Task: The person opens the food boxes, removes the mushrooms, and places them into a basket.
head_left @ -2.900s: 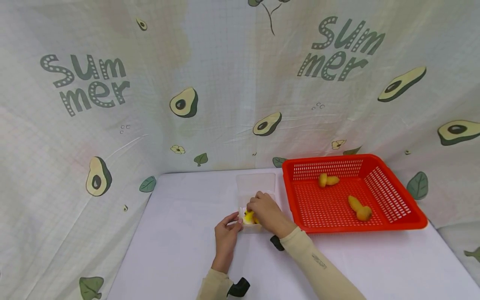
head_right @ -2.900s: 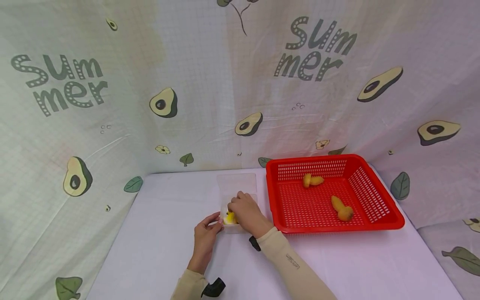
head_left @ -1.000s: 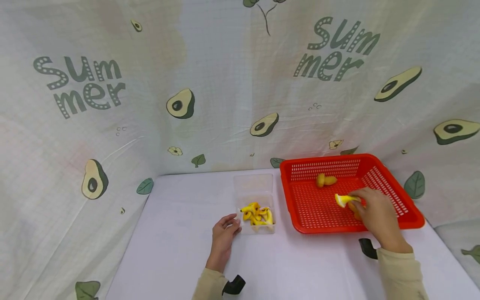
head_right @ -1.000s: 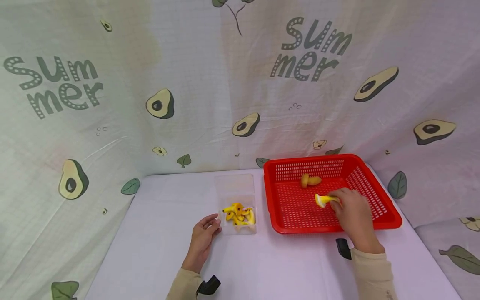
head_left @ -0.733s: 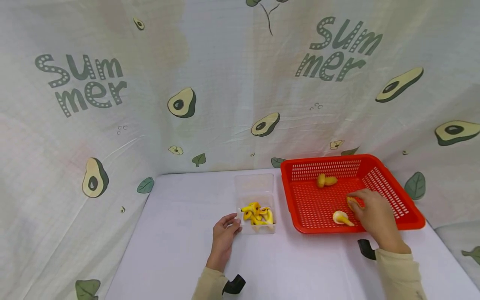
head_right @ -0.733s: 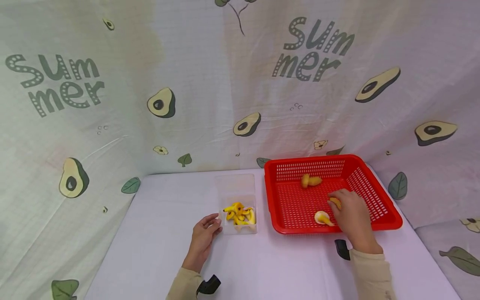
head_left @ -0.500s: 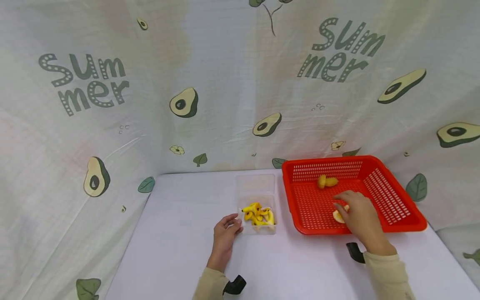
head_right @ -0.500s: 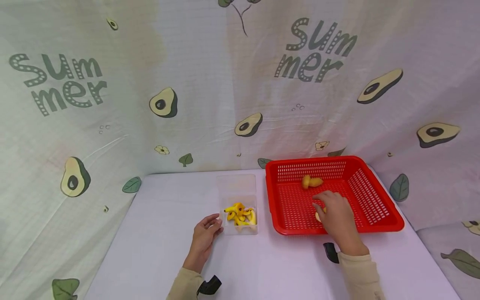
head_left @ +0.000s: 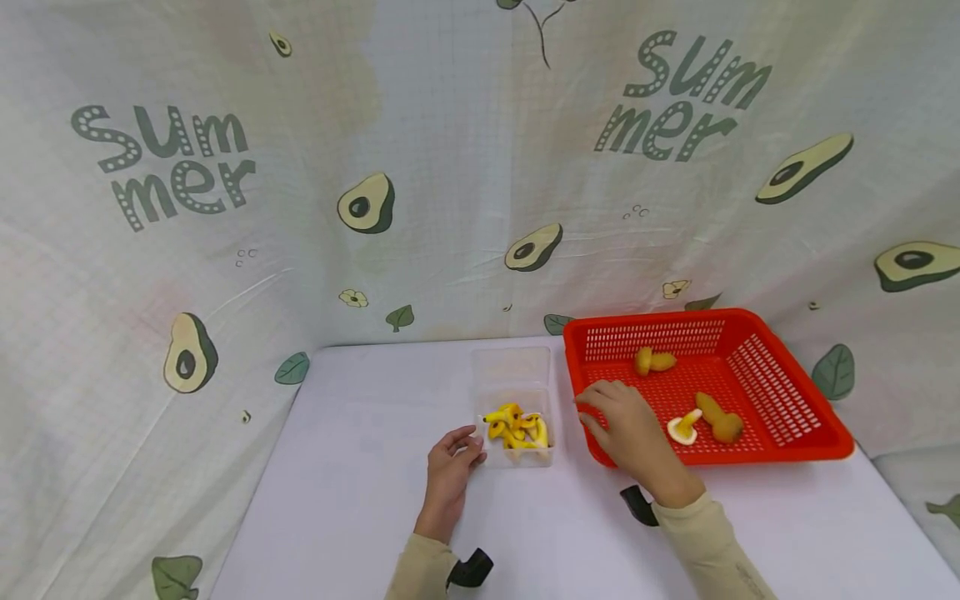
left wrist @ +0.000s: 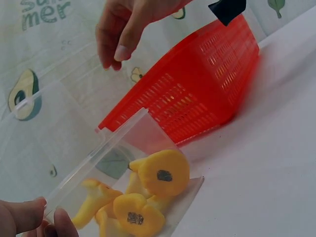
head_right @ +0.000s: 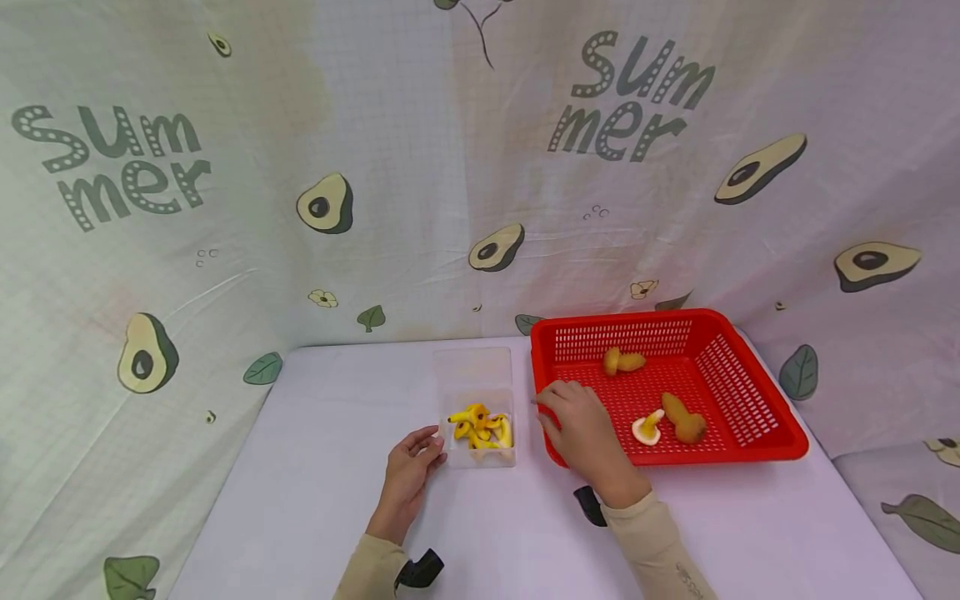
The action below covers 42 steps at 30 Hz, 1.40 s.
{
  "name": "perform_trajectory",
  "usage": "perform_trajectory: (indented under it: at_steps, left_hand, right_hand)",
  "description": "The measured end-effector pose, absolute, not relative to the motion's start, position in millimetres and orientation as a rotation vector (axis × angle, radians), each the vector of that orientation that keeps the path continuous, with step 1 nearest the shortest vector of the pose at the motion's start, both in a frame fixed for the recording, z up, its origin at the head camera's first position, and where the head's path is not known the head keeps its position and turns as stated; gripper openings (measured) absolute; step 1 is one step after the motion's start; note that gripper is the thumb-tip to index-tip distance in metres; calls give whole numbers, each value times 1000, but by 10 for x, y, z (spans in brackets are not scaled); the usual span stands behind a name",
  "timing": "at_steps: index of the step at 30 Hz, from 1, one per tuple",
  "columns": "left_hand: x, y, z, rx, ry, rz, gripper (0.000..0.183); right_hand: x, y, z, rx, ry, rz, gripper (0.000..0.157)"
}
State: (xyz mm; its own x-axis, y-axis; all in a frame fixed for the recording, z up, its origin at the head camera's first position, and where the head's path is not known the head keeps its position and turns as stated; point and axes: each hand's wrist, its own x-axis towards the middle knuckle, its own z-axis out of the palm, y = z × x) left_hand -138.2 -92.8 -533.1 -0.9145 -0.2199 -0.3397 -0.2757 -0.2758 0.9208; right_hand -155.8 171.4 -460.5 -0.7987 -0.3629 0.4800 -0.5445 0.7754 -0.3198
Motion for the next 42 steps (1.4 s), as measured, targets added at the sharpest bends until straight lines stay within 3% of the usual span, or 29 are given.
perform_trajectory:
  at_steps: [17, 25, 42]
  left_hand:
    - [-1371, -947, -5284, -611, 1814, 2430, 33]
    - [-1375, -956, -5275, -604, 1824, 2400, 34]
    - [-1351, -932, -5273, -630, 1863, 2399, 33]
  right_hand:
    - [-1677, 1032, -4725, 945, -2633, 627, 37]
    - [-1783, 844, -4768, 939, -2770, 575, 39]
    - [-1904, 767, -4921, 932, -2816, 467, 25]
